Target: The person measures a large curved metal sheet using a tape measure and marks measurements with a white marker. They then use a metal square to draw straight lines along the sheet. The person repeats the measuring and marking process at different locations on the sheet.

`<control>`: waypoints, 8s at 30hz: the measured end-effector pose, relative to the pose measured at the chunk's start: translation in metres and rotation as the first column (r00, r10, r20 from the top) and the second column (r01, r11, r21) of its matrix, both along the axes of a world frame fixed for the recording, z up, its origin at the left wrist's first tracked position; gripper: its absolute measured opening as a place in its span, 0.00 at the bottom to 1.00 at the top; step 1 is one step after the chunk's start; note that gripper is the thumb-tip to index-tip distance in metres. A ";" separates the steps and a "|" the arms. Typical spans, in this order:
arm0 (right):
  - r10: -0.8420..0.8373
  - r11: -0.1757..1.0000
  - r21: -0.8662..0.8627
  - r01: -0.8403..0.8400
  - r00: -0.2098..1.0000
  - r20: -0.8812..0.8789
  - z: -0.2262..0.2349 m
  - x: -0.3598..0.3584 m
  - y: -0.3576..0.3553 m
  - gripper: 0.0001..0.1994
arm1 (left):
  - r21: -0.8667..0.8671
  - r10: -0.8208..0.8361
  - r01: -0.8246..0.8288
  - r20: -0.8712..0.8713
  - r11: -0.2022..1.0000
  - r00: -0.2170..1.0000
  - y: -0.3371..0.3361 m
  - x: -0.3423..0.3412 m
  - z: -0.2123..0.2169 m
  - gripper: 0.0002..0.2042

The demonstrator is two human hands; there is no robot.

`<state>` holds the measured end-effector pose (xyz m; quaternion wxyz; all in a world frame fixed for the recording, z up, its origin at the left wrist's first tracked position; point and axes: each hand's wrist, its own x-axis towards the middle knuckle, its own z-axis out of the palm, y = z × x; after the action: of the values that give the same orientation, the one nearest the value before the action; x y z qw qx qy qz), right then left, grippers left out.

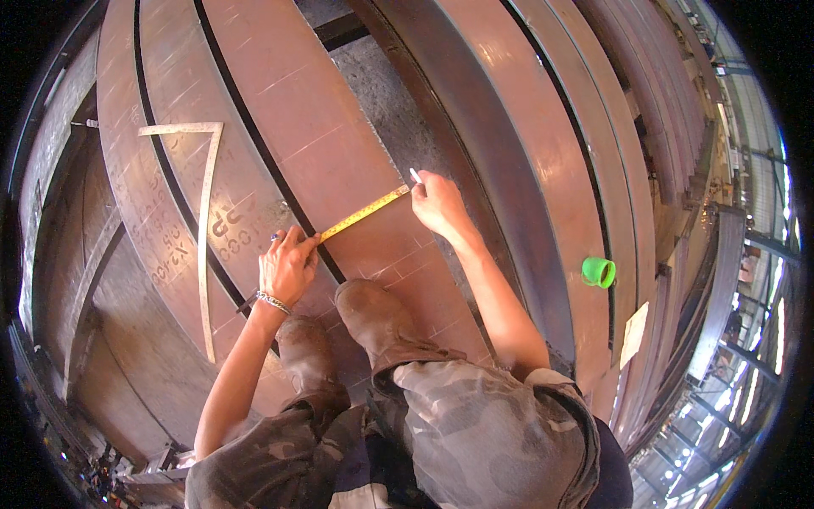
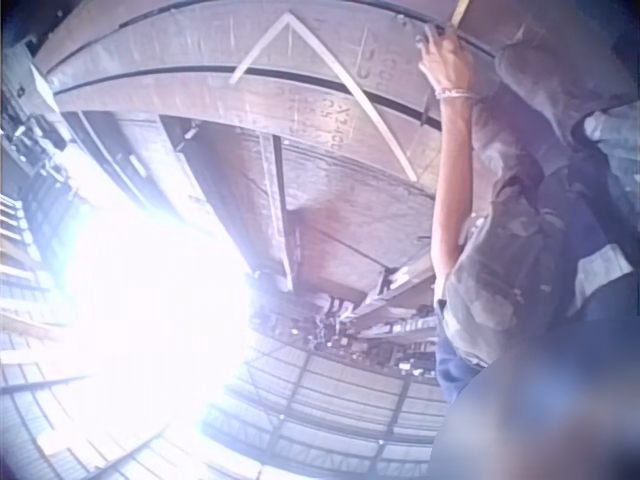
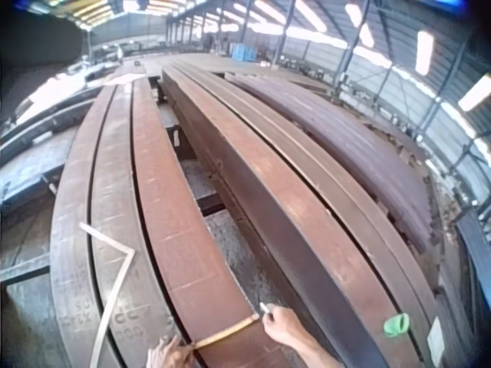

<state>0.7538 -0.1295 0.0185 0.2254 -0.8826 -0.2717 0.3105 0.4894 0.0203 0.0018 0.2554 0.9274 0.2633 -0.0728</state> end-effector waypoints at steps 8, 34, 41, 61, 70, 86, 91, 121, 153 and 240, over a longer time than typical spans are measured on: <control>0.136 0.991 0.077 -0.113 0.891 -0.434 0.055 -0.005 0.031 0.05 | -0.006 -0.018 0.018 0.003 1.000 1.000 0.001 0.000 -0.001 0.15; 0.348 0.936 0.225 -0.269 0.799 -0.490 -0.009 0.001 0.058 0.08 | -0.005 -0.035 0.035 -0.002 0.999 0.999 0.003 -0.002 -0.004 0.16; 0.487 0.869 0.185 -0.459 0.726 -0.485 -0.014 0.006 0.070 0.08 | -0.007 -0.038 0.038 -0.004 0.999 0.999 0.003 -0.001 -0.004 0.16; 0.562 0.811 0.167 -0.561 0.666 -0.490 -0.016 0.011 0.074 0.06 | 0.020 -0.043 0.042 0.010 0.999 0.999 0.003 -0.002 -0.004 0.16; 0.659 0.747 0.253 -0.614 0.735 -0.162 -0.018 0.003 0.075 0.06 | 0.019 -0.043 0.042 0.021 0.999 0.999 0.004 -0.002 -0.005 0.16; 0.294 0.862 0.497 -0.096 0.894 -0.337 -0.007 0.003 0.063 0.05 | 0.028 -0.040 0.039 0.052 0.999 0.998 0.005 -0.001 0.000 0.14; 0.246 0.761 0.647 0.043 0.905 -0.349 0.006 0.017 0.067 0.04 | 0.083 -0.032 0.020 0.143 0.996 0.989 0.027 0.010 0.006 0.14; 0.147 0.776 0.608 0.168 0.889 -0.434 0.001 0.045 0.081 0.08 | 0.194 -0.031 -0.023 0.270 0.981 0.962 0.127 0.043 -0.013 0.12; 0.552 0.829 0.297 -0.474 0.778 -0.299 -0.039 0.051 0.198 0.11 | 0.181 -0.009 -0.034 0.232 0.983 0.973 0.129 0.045 -0.010 0.08; 0.098 0.779 0.593 0.204 0.894 -0.437 -0.008 0.074 0.171 0.07 | 0.287 -0.060 -0.019 0.264 0.958 0.963 0.257 0.096 -0.017 0.11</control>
<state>0.8274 0.0418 0.0106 0.5696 -0.6702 -0.2743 0.3888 0.5852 0.2778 -0.0152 0.1511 0.9585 0.2241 0.0905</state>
